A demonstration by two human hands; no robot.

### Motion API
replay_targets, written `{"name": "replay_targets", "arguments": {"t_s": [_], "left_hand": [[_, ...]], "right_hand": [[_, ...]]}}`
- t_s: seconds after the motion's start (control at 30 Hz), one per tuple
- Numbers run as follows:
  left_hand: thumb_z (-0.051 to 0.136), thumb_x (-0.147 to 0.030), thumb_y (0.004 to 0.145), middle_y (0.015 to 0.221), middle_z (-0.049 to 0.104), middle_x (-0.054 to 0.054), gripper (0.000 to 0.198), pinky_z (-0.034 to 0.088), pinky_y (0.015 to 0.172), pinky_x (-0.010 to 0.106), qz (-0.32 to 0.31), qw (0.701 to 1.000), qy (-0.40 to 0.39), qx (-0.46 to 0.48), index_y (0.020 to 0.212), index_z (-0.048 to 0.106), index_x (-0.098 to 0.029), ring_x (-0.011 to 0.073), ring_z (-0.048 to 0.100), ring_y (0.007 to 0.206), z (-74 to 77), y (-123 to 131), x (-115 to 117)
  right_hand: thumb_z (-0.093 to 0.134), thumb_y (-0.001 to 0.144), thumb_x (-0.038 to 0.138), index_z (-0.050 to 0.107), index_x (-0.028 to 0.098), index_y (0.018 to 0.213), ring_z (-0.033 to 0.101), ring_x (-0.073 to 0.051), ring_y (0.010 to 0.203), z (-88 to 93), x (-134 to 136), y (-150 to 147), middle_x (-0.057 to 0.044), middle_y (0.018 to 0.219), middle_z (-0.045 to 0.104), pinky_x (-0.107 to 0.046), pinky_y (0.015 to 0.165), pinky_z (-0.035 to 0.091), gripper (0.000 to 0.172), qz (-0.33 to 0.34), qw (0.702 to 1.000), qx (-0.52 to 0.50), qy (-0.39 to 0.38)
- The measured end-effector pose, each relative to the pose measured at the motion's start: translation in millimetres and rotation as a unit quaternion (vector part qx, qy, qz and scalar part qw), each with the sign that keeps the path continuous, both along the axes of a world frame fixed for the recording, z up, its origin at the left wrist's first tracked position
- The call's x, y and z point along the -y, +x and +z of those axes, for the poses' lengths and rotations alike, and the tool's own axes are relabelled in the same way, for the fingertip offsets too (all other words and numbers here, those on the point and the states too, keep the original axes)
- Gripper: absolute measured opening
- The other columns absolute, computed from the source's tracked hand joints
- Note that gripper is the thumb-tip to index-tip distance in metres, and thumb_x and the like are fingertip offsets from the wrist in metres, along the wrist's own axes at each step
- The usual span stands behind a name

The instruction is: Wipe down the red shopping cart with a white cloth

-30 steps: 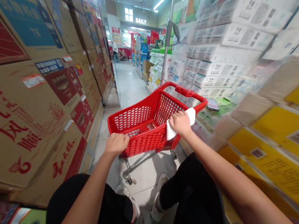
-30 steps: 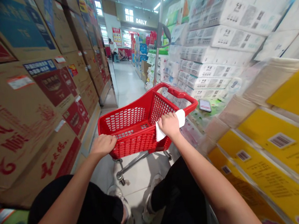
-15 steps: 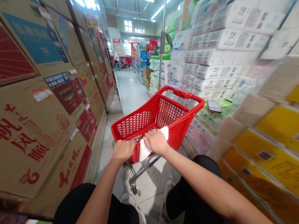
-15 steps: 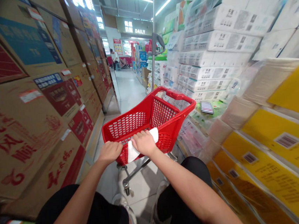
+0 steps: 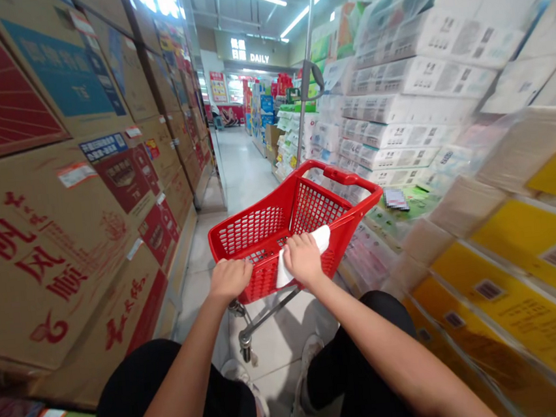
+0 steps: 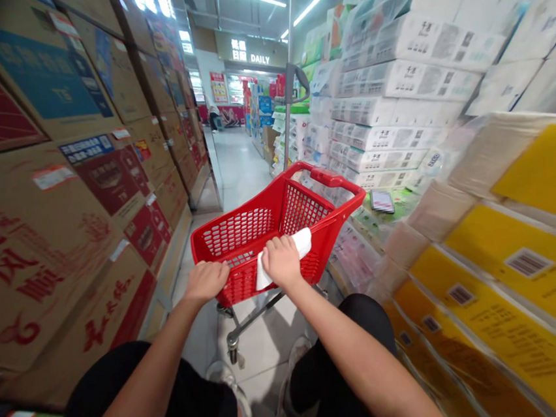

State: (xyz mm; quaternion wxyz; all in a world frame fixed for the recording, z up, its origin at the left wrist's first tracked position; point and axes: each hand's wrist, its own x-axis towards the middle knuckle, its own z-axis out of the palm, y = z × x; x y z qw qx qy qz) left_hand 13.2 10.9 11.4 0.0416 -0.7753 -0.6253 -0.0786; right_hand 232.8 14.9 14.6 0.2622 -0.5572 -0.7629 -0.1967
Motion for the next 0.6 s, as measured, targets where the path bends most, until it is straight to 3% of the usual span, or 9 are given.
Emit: {"name": "replay_targets", "arguments": {"t_s": [0.13,0.23,0.33,0.5,0.6], "left_hand": [[0.022,-0.033,0.098,0.091,0.076,0.016,0.059,0.041,0.085,0.038,-0.005,1.0,0.02,0.004,0.085,0.076,-0.012,0.0257,0.07,0.09,-5.8,-1.1,-0.7],[0.021,-0.033,0.098,0.089,0.076,0.016,0.06,0.042,0.084,0.038,-0.004,1.0,0.023,-0.005,0.084,0.076,-0.012,0.0253,0.07,0.089,-5.8,-6.0,-0.3],[0.021,-0.035,0.098,0.087,0.076,0.015,0.061,0.043,0.082,0.037,-0.002,1.0,0.023,-0.01,0.082,0.076,-0.013,0.0246,0.07,0.087,-3.2,-12.1,-0.3],[0.02,-0.037,0.099,0.089,0.076,0.015,0.063,0.042,0.08,0.038,-0.007,1.0,0.008,-0.015,0.082,0.076,-0.013,0.0253,0.069,0.086,-3.1,-15.8,-2.8],[0.018,-0.037,0.1,0.089,0.076,0.014,0.064,0.041,0.078,0.038,-0.019,1.0,0.011,-0.012,0.083,0.075,-0.015,0.0255,0.068,0.084,-7.8,-13.3,-5.0]], "right_hand": [[0.047,0.097,0.033,0.058,0.021,0.09,0.047,-0.026,0.095,-15.2,24.0,-64.2,-0.007,0.094,0.06,-0.04,0.094,0.033,0.018,0.06,0.998,-0.026,-0.018],[0.046,0.099,0.036,0.058,0.021,0.093,0.047,-0.025,0.095,-12.7,24.5,-65.3,-0.007,0.095,0.061,-0.039,0.091,0.034,0.02,0.118,0.993,0.015,-0.026],[0.044,0.099,0.04,0.059,0.021,0.093,0.048,-0.025,0.093,-1.8,9.4,-24.0,-0.008,0.093,0.062,-0.039,0.089,0.034,0.025,0.112,0.992,0.055,-0.026],[0.041,0.1,0.037,0.061,0.019,0.087,0.048,-0.026,0.092,23.6,-25.3,71.5,-0.01,0.09,0.062,-0.039,0.09,0.033,0.029,-0.01,0.997,0.078,-0.005],[0.042,0.1,0.034,0.062,0.019,0.086,0.047,-0.027,0.094,30.7,-33.4,92.8,-0.011,0.09,0.062,-0.04,0.094,0.032,0.029,-0.044,0.996,0.077,0.003]]}}
